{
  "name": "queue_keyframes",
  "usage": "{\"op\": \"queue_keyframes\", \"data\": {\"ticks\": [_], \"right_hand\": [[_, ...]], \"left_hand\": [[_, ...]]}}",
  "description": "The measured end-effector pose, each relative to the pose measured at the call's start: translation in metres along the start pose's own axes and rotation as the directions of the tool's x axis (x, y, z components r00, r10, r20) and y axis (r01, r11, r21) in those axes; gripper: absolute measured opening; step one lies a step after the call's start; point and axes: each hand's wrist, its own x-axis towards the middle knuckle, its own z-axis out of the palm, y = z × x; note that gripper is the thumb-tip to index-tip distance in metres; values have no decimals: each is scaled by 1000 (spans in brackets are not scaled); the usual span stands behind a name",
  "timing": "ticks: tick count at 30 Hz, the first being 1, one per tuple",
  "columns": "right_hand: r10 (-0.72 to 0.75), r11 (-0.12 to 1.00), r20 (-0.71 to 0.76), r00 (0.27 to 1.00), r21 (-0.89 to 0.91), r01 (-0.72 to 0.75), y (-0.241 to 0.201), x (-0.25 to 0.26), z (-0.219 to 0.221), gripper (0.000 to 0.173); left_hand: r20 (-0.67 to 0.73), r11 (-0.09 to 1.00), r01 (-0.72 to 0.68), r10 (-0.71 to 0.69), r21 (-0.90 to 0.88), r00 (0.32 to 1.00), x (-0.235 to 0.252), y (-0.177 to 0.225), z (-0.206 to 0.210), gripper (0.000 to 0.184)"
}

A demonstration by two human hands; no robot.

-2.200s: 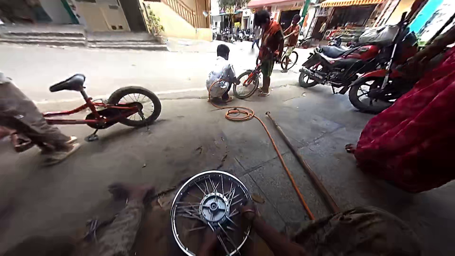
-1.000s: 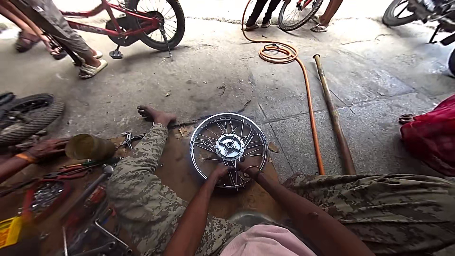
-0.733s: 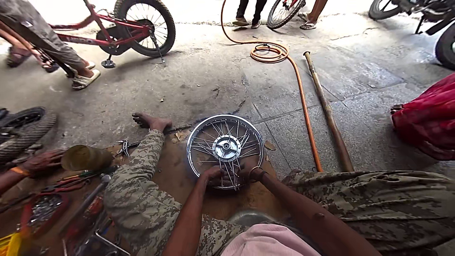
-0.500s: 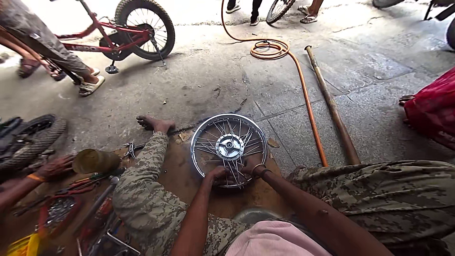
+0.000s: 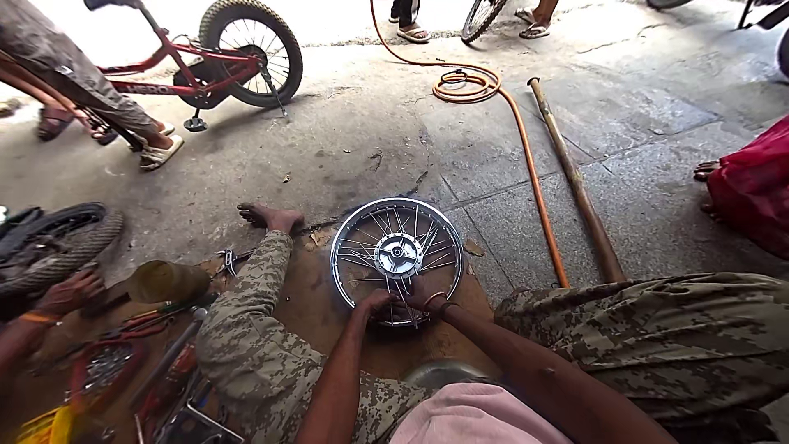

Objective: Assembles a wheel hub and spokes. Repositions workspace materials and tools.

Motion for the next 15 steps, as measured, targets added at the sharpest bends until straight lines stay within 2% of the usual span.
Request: {"op": "queue_keyframes", "data": {"ticks": [3, 6, 10, 15], "right_hand": [[98, 990, -92, 991, 110, -88, 10, 2, -13, 38], [74, 972, -166, 983, 232, -34, 29, 9, -18, 45], [41, 898, -58, 997, 439, -12, 43, 18, -6, 30], [61, 822, 45, 997, 565, -76, 41, 23, 8, 25]], "left_hand": [[-9, 1000, -7, 6, -14, 1000, 4, 1, -1, 29], [-52, 999, -31, 30, -14, 998, 1, 3, 2, 29], [-91, 996, -84, 83, -15, 992, 3, 3, 6, 34], [-121, 994, -104, 105, 18, 987, -11, 10, 14, 30]]}}
